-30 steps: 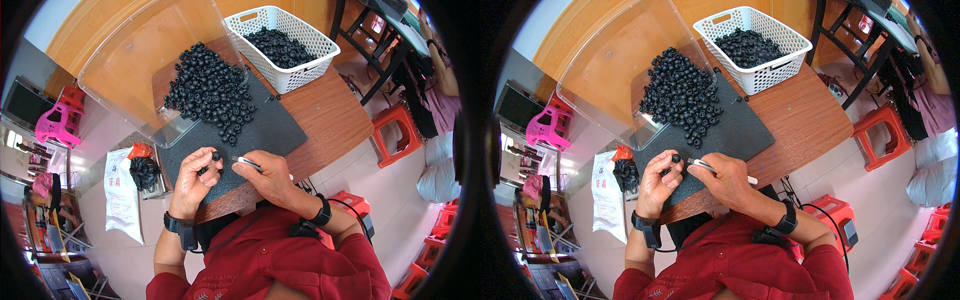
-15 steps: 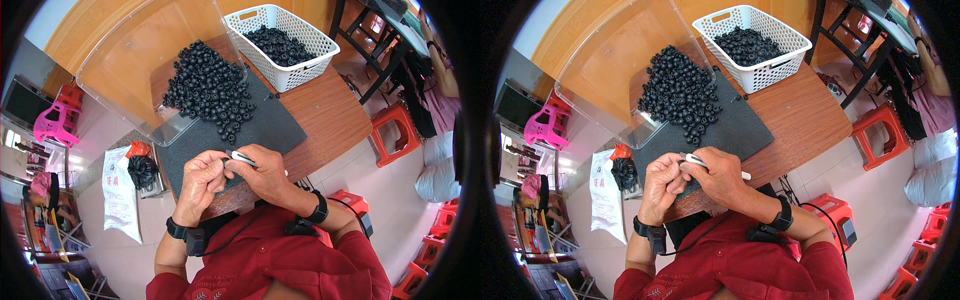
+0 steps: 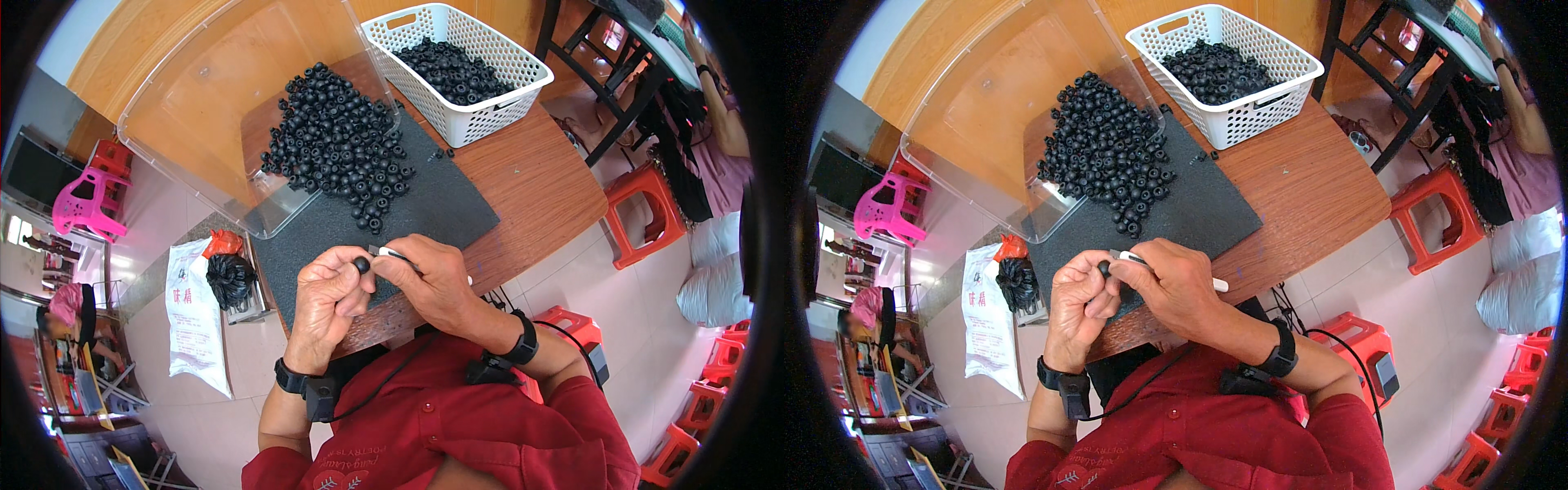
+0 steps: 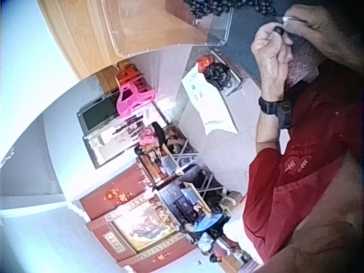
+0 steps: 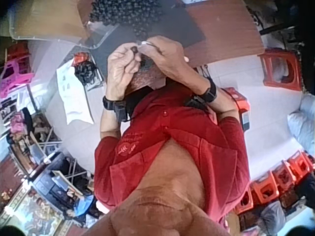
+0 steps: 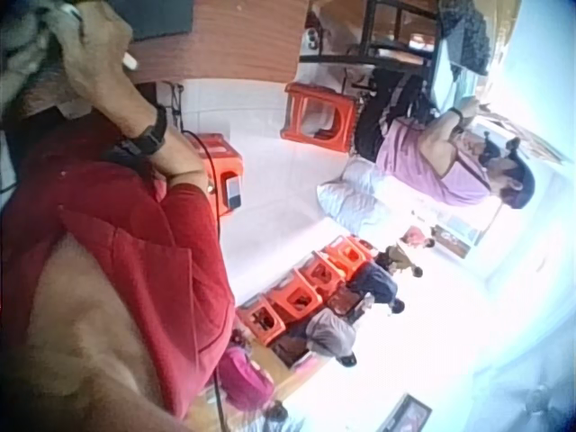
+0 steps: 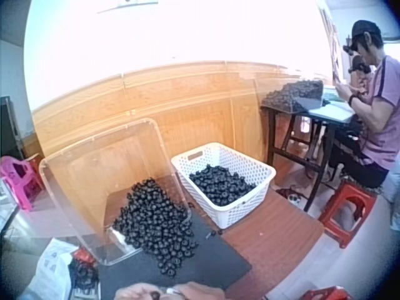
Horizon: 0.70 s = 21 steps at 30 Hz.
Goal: Assembling small black rubber rings onto white plastic pen-like components.
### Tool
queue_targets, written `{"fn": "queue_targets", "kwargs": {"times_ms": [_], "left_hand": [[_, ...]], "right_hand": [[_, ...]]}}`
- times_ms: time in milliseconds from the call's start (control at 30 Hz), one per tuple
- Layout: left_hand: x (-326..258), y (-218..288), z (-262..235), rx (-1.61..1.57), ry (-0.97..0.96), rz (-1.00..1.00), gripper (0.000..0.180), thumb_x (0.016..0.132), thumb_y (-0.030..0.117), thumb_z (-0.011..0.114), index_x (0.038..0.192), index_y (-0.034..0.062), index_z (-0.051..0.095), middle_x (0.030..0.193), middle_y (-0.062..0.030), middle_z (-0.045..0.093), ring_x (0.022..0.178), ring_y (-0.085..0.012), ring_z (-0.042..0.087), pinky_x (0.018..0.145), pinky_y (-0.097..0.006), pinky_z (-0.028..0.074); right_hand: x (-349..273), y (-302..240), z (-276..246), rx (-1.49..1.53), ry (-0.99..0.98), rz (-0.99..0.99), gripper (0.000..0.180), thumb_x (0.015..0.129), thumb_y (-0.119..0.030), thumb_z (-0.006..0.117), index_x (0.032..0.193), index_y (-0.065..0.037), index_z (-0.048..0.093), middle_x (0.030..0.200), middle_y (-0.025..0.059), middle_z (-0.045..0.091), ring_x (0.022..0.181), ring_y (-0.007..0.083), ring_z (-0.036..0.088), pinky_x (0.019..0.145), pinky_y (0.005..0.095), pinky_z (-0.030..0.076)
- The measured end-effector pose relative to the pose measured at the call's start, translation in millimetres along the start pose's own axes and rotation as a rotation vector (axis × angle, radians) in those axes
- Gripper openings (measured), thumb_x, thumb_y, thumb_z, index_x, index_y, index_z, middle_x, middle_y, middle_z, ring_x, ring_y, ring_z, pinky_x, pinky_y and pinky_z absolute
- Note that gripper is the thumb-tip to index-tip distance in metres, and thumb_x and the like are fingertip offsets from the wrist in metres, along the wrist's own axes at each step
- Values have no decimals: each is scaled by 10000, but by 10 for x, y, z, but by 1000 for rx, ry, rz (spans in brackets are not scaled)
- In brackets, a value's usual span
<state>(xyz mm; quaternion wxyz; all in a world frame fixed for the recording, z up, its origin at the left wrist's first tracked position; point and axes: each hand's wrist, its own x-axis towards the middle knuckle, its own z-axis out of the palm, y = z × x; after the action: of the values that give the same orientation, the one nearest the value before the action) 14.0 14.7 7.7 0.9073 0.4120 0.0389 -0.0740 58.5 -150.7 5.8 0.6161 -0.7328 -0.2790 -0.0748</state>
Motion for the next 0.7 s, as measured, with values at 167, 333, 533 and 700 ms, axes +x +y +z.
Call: {"fn": "queue_targets", "kwargs": {"times_ms": [167,333,533,700], "left_hand": [[-19,-17,-69,-61,-1,-2,234,887,148,626,996,-52,571,756,-140,619,425,-50,364,403,-197,282],[-40,-54,-26,-86,18,15,220,899,145,607,1027,-31,571,757,-158,627,425,-57,372,404,-201,283],[-59,-85,22,-102,47,29,207,902,124,594,1044,-24,568,760,-173,637,417,-60,368,405,-205,289],[-67,-120,8,-58,30,64,205,896,107,598,1053,-22,571,770,-172,640,419,-54,372,408,-198,293]], "right_hand": [[-40,39,13,-75,20,-30,204,894,-210,589,788,-38,611,666,95,563,591,266,565,527,368,430],[-36,2,64,-102,23,-52,209,897,-209,584,754,-59,605,646,84,553,594,264,565,527,372,433],[-34,-9,87,-102,24,-72,218,893,-211,586,724,-74,585,632,78,541,585,261,555,532,375,434],[-53,35,99,-148,38,-63,220,892,-208,586,728,-61,579,640,89,542,590,269,552,534,381,429]]}}
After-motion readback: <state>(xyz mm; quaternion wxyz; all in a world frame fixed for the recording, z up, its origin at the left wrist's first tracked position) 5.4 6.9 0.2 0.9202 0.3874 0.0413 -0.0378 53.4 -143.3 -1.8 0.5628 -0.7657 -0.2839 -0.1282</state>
